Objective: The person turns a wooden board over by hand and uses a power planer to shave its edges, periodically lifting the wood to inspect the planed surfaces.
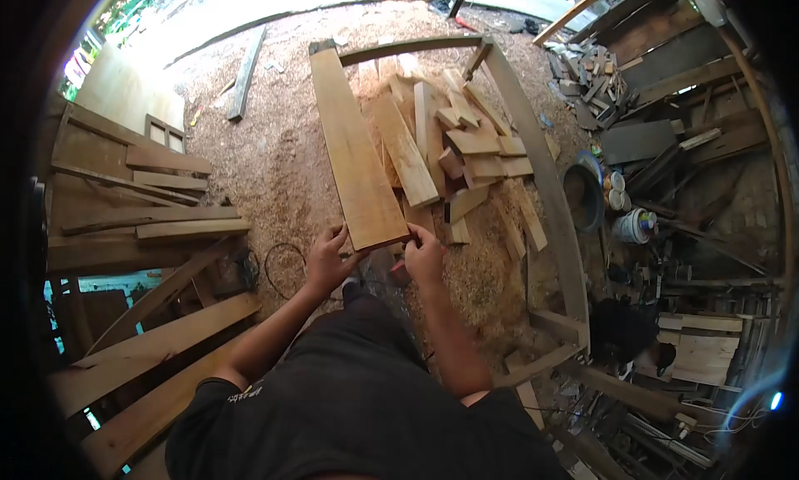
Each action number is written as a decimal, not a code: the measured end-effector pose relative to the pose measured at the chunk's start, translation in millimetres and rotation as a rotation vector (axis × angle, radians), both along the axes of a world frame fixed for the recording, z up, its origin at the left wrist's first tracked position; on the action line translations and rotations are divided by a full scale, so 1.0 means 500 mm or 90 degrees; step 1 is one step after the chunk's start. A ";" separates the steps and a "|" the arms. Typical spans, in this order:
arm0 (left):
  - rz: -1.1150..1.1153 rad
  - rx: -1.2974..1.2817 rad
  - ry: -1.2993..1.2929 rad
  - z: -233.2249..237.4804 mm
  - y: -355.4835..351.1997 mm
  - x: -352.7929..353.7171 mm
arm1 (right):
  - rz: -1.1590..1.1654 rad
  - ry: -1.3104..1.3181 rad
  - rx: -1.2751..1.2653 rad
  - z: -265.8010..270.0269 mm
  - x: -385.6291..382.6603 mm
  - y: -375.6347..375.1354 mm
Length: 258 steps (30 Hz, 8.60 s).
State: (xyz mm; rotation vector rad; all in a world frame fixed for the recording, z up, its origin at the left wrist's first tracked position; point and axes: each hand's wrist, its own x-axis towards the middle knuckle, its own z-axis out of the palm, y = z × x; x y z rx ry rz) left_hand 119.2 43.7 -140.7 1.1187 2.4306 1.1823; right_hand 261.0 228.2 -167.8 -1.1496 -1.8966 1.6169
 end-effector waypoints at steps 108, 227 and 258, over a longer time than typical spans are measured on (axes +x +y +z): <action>-0.025 0.036 -0.668 -0.692 -0.203 0.322 | -0.174 0.015 -0.473 -0.256 0.226 -0.189; 0.398 -0.183 -0.228 -0.306 -0.437 -0.648 | -0.054 -0.165 -0.125 -0.442 -0.883 0.059; 0.423 -0.246 -0.351 -0.352 -0.183 -1.332 | -0.048 -0.150 -0.178 -0.426 -1.616 0.384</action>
